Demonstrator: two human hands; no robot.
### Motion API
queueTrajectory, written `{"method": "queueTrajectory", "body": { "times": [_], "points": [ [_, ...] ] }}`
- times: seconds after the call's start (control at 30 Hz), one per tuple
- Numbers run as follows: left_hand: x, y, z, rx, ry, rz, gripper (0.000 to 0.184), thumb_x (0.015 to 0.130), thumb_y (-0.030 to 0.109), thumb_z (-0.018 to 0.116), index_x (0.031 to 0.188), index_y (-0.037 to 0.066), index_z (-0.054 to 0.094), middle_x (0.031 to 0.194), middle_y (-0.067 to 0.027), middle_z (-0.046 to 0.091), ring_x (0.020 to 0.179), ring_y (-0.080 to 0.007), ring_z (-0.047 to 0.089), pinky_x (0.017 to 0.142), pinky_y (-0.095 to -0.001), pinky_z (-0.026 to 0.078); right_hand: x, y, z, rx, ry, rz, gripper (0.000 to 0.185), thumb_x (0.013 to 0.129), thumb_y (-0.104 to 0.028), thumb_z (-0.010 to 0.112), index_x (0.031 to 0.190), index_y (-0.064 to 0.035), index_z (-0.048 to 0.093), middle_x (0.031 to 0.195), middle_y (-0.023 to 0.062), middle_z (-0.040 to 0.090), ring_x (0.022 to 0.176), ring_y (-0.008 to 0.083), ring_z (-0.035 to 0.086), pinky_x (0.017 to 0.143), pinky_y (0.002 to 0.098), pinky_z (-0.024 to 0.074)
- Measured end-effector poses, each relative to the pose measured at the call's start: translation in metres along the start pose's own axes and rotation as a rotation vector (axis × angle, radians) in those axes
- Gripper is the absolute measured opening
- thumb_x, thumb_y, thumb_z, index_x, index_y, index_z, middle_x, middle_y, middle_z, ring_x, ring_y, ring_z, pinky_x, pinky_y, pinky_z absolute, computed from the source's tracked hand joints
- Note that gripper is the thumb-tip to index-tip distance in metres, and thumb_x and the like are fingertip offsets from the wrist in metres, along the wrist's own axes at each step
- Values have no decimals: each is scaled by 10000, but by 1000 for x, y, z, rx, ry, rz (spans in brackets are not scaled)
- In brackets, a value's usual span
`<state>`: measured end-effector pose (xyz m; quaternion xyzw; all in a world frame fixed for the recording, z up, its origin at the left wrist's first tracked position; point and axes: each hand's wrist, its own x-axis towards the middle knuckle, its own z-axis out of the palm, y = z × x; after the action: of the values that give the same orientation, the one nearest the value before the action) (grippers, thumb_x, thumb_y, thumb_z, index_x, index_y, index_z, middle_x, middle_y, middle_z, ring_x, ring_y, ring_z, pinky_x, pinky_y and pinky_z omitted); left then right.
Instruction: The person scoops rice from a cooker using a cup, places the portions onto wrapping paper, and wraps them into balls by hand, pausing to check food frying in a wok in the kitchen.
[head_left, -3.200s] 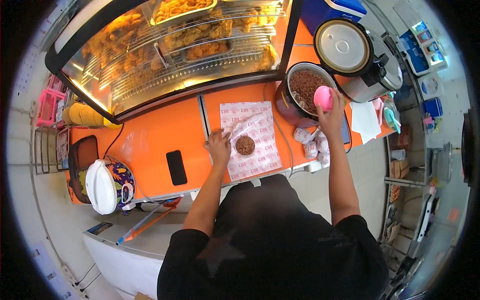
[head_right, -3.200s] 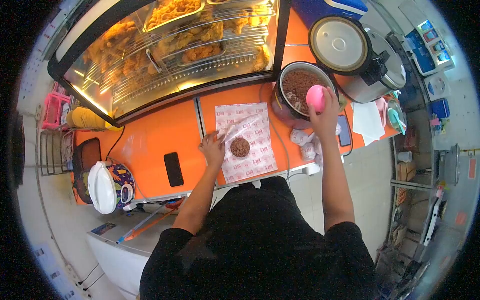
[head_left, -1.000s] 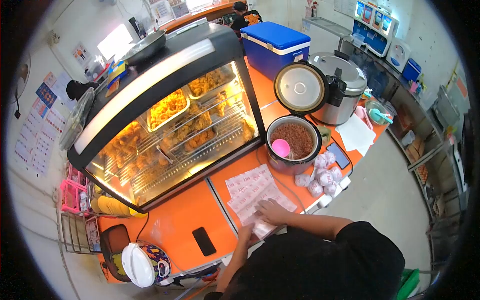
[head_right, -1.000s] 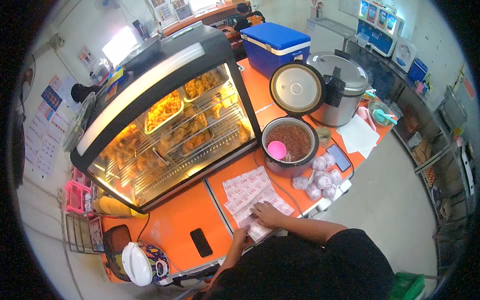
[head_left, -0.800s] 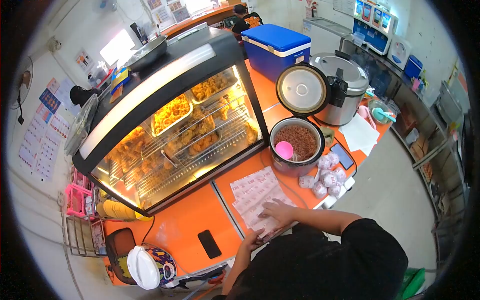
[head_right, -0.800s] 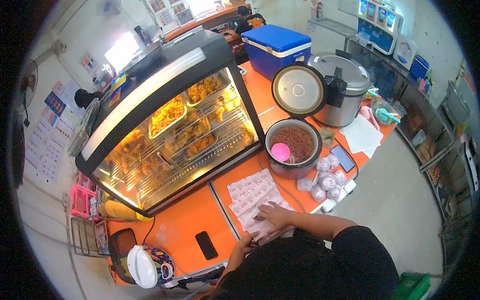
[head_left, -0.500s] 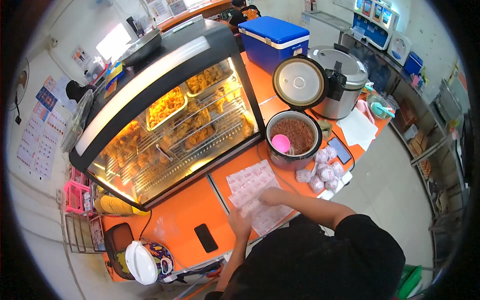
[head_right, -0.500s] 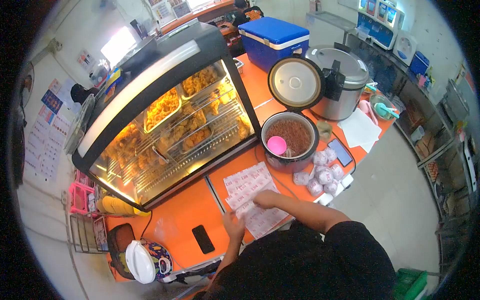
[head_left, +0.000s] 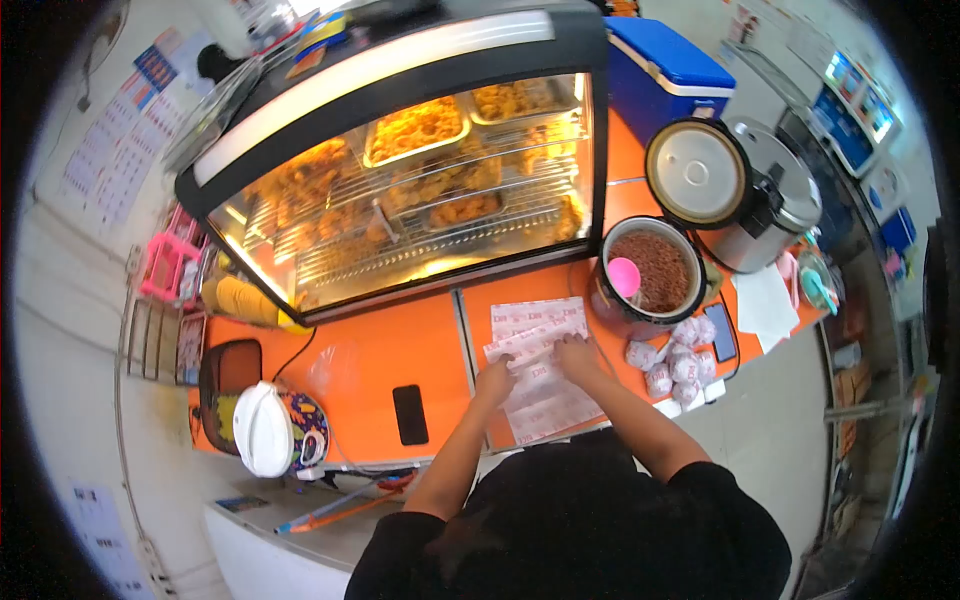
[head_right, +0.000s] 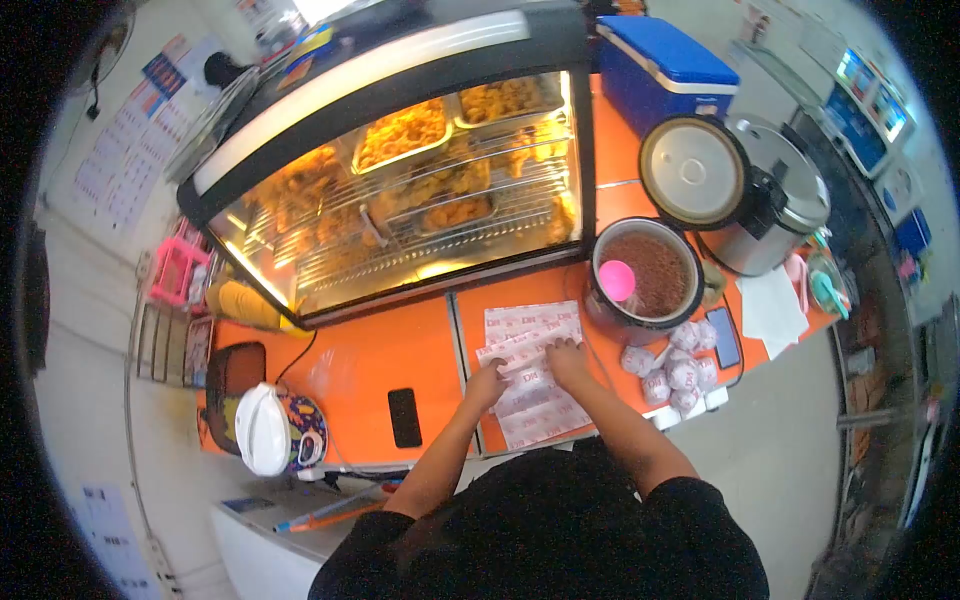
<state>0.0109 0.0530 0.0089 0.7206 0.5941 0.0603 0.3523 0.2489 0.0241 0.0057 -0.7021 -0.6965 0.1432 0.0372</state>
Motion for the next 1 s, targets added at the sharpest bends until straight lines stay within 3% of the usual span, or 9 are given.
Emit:
{"method": "queueTrajectory", "body": {
  "times": [0.1,0.2,0.33,0.43,0.5,0.63,0.77,0.87,1.0],
  "points": [
    [-4,-7,6,87,33,-1,350,814,267,806,1130,141,727,954,-119,752,952,-332,725,915,-538,512,-4,-7,-2,-17,113,-25,248,865,-254,700,1069,-113,710,1230,94,630,1184,310,594,963,530,470],
    [-20,-1,9,222,331,187,253,818,266,772,1044,158,736,936,-98,711,943,-325,694,921,-579,478,-5,-8,-1,-10,69,-27,242,846,-238,729,1040,-94,712,1186,104,636,1152,320,602,934,515,503],
    [-6,-16,27,209,184,214,154,856,221,697,970,120,722,976,-98,672,1008,-318,645,895,-516,498,2,2,20,114,-13,61,200,831,-174,731,987,-51,705,1051,149,657,1049,365,628,894,478,538],
    [-12,-27,45,149,178,316,152,882,201,660,946,71,707,1007,-114,669,1044,-310,631,879,-471,508,-13,16,27,257,87,-100,177,834,-137,720,959,-15,690,1012,184,664,1019,402,629,913,466,530],
    [-23,-34,49,128,305,496,175,889,199,651,950,44,706,1006,-133,668,1028,-310,636,870,-446,514,-30,20,27,352,111,-179,182,846,-107,701,995,-4,681,1064,189,667,1063,410,623,929,476,518],
    [-57,-17,35,98,297,494,322,879,243,724,1136,51,748,1020,-101,651,1018,-296,617,862,-430,497,-64,16,-5,487,88,-265,257,872,-85,682,1121,-24,663,1191,192,673,1143,401,622,973,461,509],
    [-61,-25,37,223,336,595,276,885,260,732,1081,75,787,952,-92,653,953,-298,631,824,-440,506,-72,32,8,462,37,-283,354,900,-84,690,1248,-45,633,1267,186,687,1140,364,664,965,442,529],
    [-42,-38,38,276,52,508,232,887,255,725,1034,90,796,918,-106,703,886,-310,678,787,-452,528,-54,48,14,460,-162,-198,318,914,-82,692,1225,-36,649,1169,161,735,1032,345,714,897,436,557],
    [-18,-34,20,130,-106,341,176,880,231,730,969,89,783,980,-130,751,918,-323,717,789,-460,546,-12,76,35,477,-250,-268,213,900,-91,711,1101,-22,695,1068,137,762,963,336,734,841,435,570]
  ]
}}
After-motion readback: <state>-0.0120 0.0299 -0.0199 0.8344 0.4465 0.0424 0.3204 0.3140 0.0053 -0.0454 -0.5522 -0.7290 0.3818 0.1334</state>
